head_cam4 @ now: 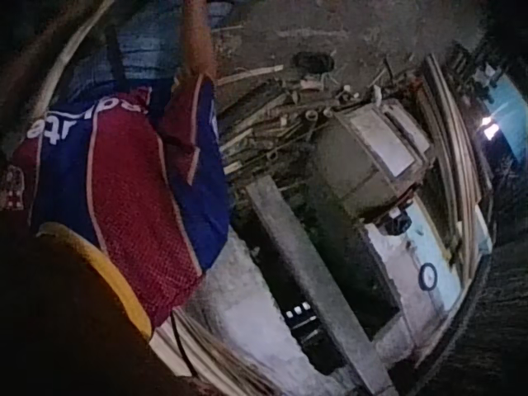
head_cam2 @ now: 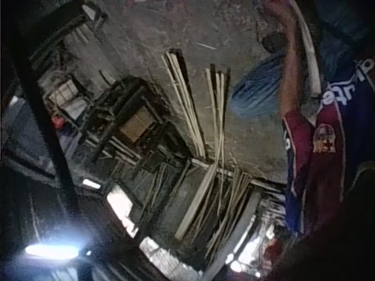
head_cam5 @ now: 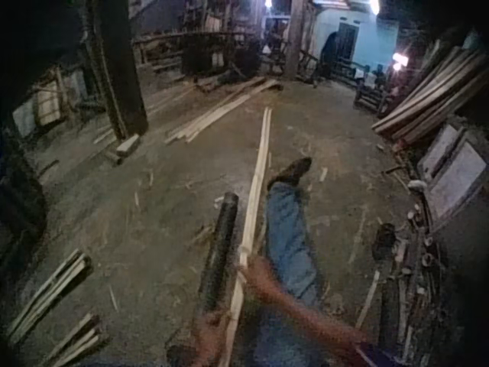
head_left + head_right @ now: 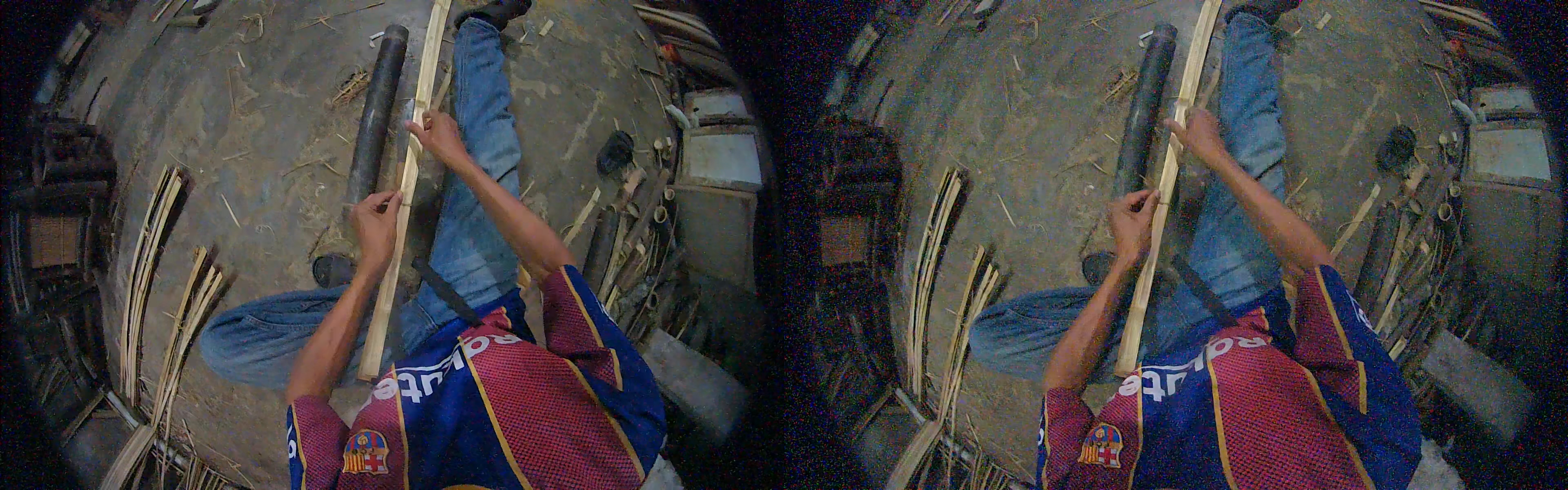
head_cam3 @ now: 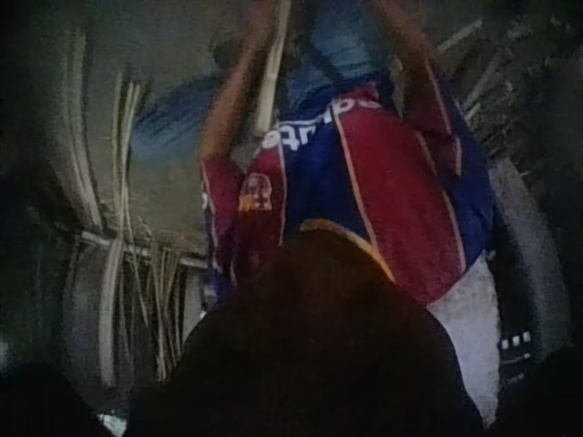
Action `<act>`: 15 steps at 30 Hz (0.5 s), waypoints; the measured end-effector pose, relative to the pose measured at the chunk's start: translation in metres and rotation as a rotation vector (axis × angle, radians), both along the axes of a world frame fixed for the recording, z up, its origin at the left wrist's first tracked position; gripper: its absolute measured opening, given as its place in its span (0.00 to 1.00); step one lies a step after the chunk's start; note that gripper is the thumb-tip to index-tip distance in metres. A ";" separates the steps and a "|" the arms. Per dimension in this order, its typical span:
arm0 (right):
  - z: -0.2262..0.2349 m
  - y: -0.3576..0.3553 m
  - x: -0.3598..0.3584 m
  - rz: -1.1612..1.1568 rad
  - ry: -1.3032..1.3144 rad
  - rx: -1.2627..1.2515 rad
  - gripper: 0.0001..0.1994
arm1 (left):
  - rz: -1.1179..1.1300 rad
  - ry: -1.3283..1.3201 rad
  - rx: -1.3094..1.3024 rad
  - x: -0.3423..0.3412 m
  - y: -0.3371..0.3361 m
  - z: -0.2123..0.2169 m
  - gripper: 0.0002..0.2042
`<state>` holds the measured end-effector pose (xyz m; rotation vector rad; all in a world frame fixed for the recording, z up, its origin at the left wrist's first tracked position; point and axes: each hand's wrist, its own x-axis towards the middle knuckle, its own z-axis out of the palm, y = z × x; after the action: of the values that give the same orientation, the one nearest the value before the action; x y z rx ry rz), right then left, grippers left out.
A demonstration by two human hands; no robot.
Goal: The person sits on the floor and uses a curved knife to split long bamboo strips into thinner pieces. They repeatedly position the strips on a cylindrical support, strike the knife with a wooden block, and separate the resulting slats.
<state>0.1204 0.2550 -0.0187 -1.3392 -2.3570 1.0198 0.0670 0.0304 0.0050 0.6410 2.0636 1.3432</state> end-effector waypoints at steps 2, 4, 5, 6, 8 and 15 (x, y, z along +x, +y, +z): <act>-0.022 0.004 -0.009 -0.003 -0.077 0.210 0.27 | -0.024 0.040 0.015 0.000 0.001 -0.004 0.11; -0.043 0.009 -0.012 -0.009 -0.015 0.258 0.26 | -0.030 0.034 0.009 -0.002 0.003 0.001 0.12; -0.050 0.014 -0.011 -0.015 0.015 0.285 0.25 | -0.033 0.037 0.005 -0.001 0.005 0.004 0.12; -0.049 0.016 -0.015 -0.029 -0.035 0.225 0.24 | -0.032 0.041 -0.003 -0.001 0.004 0.008 0.11; -0.046 0.022 -0.019 -0.065 -0.134 0.109 0.23 | -0.013 0.006 0.017 0.000 0.004 0.006 0.11; 0.002 0.024 -0.014 -0.201 0.223 -0.627 0.17 | 0.129 -0.134 -0.008 0.004 0.003 0.002 0.11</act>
<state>0.1067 0.2791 -0.0171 -1.5115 -1.7578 1.8215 0.0714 0.0338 0.0074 0.4086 2.0295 1.4093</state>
